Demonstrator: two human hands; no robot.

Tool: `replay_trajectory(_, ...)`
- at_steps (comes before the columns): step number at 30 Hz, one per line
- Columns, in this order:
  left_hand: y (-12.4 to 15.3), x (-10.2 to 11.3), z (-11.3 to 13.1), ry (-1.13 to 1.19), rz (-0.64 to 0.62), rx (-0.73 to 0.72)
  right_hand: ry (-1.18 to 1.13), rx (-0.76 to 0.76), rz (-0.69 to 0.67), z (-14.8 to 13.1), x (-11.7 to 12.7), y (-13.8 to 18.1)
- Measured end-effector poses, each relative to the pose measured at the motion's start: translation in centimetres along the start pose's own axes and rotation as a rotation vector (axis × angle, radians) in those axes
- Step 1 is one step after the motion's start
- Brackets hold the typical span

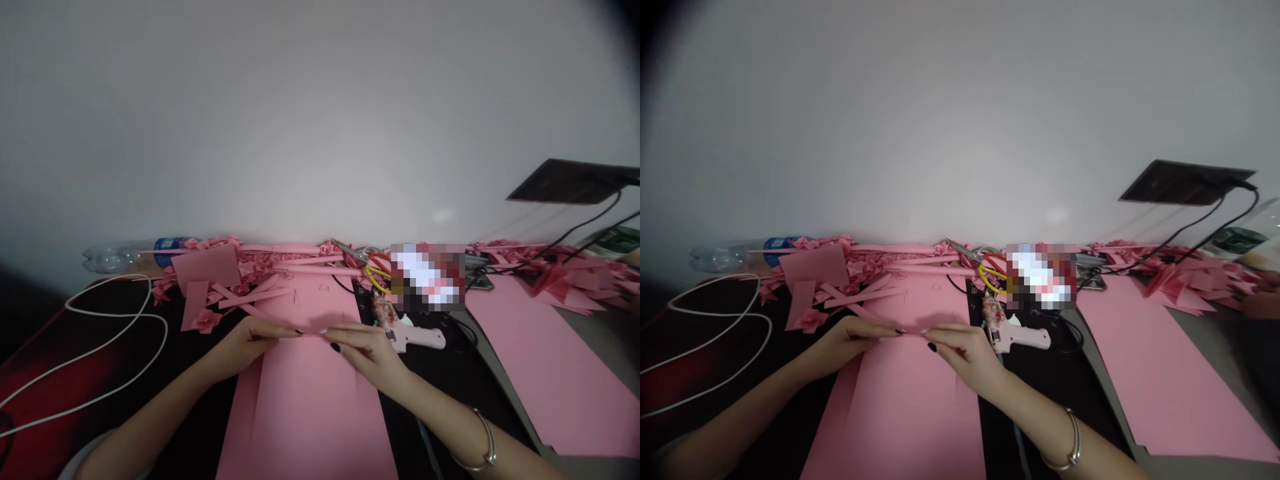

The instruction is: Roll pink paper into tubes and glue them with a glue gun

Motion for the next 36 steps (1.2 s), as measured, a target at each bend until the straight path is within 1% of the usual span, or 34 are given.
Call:
replay_trajectory(4, 0.1, 0.0, 0.3, 0.016, -0.007, -0.03, -0.2, -0.207, 0.094, 0.7, -0.9, 0.6)
replay_trajectory(6, 0.1, 0.0, 0.4, 0.034, -0.02, -0.041, -0.282, -0.285, 0.132, 1.2, -1.2, 0.9)
replay_trajectory(9, 0.1, 0.0, 0.5, 0.059, -0.045, -0.047, -0.36, -0.357, 0.154, 1.6, -1.3, 1.1)
replay_trajectory(13, 0.1, -0.1, 0.5, 0.071, -0.048, -0.037, -0.414, -0.42, 0.165, 1.9, -1.2, 1.0)
replay_trajectory(20, 0.1, -0.1, 0.4, 0.083, -0.023, -0.035, -0.506, -0.446, 0.149, 2.0, -1.4, 1.1)
replay_trajectory(24, 0.2, -0.2, 0.7, 0.072, -0.038, -0.061, -0.479, -0.467, 0.094, 2.1, -1.4, 1.1)
replay_trajectory(27, 0.2, -0.2, 0.7, 0.075, -0.031, -0.061, -0.473, -0.45, 0.05, 2.0, -1.5, 0.9)
replay_trajectory(32, 0.1, -0.2, 0.1, 0.12, -0.02, -0.019, -0.524, -0.448, 0.031, 1.4, -1.7, 0.6)
replay_trajectory(34, 0.1, -0.2, 0.0, 0.119, -0.003, 0.022, -0.531, -0.445, 0.033, 1.2, -1.8, 0.5)
replay_trajectory(36, 0.2, -0.2, 0.0, 0.097, 0.013, 0.073, -0.491, -0.419, 0.037, 1.0, -1.9, 0.5)
Point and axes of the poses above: each hand's wrist, its own y-axis away from the middle knuckle, its own x-axis out of the back of the hand, z = x × y, the point moved 4 cm from there along -y, towards the middle knuckle, and after that the axes turned 13 degrees about x, right-handed, at the moved point
